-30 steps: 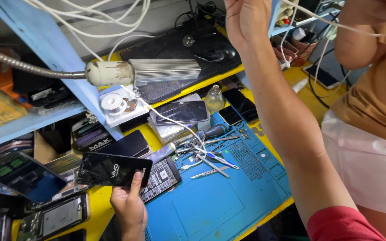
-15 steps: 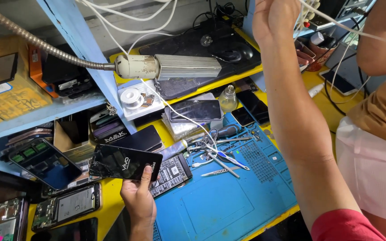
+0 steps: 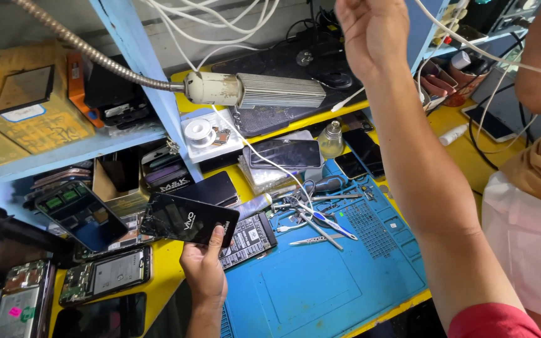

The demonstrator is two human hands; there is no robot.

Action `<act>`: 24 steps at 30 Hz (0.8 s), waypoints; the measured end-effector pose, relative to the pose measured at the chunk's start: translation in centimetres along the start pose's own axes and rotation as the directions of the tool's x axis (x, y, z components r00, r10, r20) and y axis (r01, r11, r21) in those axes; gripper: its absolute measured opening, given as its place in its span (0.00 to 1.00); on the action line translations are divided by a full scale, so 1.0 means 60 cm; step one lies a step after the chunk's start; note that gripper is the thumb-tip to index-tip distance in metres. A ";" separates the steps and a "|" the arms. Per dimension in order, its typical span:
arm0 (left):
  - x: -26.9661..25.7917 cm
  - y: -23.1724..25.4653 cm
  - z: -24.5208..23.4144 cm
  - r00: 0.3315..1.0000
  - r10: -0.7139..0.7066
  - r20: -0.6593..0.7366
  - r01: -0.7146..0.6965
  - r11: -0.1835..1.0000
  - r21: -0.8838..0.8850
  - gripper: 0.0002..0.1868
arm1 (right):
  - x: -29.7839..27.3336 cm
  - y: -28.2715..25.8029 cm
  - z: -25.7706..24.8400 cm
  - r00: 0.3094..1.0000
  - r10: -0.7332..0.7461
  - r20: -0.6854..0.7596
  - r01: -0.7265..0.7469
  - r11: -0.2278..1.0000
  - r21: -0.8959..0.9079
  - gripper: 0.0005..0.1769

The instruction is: Disassembling a mobile phone and scraping adhesive from the frame to prepare for a screen replacement.

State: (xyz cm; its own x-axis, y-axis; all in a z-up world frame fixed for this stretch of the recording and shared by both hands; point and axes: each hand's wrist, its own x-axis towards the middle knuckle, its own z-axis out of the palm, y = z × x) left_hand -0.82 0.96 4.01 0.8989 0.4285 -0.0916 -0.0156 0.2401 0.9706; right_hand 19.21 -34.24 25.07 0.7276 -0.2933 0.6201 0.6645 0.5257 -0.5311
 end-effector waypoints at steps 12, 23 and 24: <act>0.002 -0.005 -0.008 1.000 -0.003 0.006 0.003 1.000 0.006 0.12 | -0.052 0.011 0.162 0.929 0.310 0.201 -0.141 0.801 -0.582 0.06; 0.000 -0.001 -0.006 1.000 0.000 0.030 0.001 1.000 -0.028 0.09 | -0.195 -0.053 0.314 0.640 0.687 0.343 -0.412 0.684 -0.602 0.07; 0.001 -0.004 -0.007 1.000 0.002 0.016 -0.002 1.000 -0.003 0.11 | -0.192 -0.055 0.312 0.637 0.713 0.292 -0.471 0.660 -0.585 0.11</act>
State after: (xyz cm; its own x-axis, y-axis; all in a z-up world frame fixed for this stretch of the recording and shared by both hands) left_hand -0.95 1.31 3.66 0.9055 0.4155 -0.0858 -0.0188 0.2414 0.9702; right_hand 5.45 -17.66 30.47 0.8878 0.4213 0.1850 0.1960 0.0177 -0.9805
